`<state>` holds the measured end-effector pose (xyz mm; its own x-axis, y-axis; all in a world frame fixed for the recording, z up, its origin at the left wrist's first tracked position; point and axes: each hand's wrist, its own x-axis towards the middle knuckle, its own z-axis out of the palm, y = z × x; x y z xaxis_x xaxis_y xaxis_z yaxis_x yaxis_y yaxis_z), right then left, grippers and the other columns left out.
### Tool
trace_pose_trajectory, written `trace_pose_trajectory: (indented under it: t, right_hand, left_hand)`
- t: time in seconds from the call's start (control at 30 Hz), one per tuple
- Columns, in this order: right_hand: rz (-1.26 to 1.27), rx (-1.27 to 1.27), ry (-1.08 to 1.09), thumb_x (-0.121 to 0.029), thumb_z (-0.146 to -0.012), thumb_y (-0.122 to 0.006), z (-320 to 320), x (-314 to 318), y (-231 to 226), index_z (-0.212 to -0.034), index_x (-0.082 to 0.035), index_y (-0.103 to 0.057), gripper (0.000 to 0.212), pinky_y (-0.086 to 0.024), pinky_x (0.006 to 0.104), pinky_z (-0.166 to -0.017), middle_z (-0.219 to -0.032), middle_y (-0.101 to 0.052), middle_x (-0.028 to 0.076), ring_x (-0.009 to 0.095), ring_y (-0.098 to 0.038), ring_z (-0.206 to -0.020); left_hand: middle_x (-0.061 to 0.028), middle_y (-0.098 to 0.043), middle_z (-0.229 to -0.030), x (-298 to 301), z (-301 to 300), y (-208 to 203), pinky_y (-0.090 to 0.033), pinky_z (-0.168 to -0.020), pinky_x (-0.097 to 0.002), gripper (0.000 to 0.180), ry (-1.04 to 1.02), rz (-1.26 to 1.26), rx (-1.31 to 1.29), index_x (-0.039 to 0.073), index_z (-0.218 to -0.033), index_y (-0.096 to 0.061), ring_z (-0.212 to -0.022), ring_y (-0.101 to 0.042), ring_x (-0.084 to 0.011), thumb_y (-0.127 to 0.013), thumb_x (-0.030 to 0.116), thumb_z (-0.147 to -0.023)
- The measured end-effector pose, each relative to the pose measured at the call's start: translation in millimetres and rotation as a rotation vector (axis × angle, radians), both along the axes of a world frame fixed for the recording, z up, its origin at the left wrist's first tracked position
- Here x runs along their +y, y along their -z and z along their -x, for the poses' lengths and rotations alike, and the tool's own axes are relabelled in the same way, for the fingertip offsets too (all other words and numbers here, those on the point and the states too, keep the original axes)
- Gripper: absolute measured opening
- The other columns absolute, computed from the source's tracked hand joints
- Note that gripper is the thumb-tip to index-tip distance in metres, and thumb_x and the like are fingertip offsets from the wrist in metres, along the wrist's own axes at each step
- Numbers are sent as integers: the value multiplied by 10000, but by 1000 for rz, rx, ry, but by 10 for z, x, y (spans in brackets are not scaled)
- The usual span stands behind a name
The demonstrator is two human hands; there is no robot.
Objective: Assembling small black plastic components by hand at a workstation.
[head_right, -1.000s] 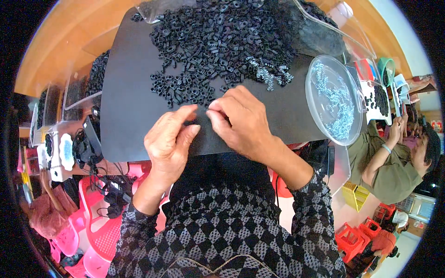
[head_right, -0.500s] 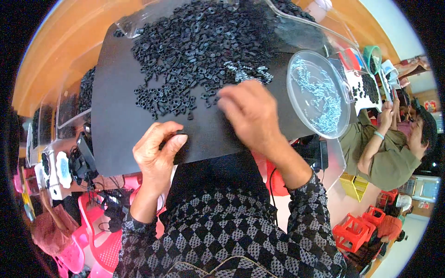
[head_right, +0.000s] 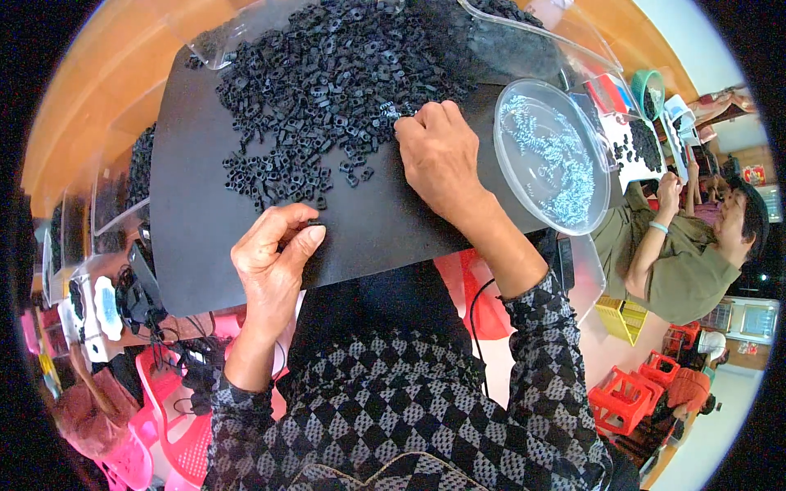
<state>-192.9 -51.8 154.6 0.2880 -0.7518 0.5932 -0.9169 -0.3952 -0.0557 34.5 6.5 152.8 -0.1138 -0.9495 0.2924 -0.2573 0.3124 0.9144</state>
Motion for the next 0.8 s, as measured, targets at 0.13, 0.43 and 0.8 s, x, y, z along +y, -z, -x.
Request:
trace_pose_trajectory:
  t: [0.13,0.43,0.8]
  right_hand:
    - [-20,-16,-23,-41,-698,-679,10,-14,-11,-841,-52,-627,152,-443,378,-643,-793,-533,88,274,-518,-769]
    - [-117,-237,-136,17,-708,-653,-23,21,-32,-903,-18,-624,201,-464,364,-694,-809,-584,105,280,-562,-785]
    - [-120,-330,-103,-7,-691,-676,14,156,-76,-903,-45,-643,217,-460,367,-677,-796,-578,90,274,-553,-782]
  left_hand:
    - [-38,-597,-741,-44,25,39,-422,-591,-217,150,-5,92,-76,-22,-880,-655,-639,-521,-96,-708,-16,-740]
    - [-116,-581,-715,-119,96,78,-471,-582,-362,260,-38,270,-240,21,-877,-624,-660,-599,-292,-676,-67,-637]
    - [-9,-590,-807,-62,15,102,-434,-597,-208,318,-15,41,-26,32,-1040,-654,-652,-529,-78,-664,-77,-741]
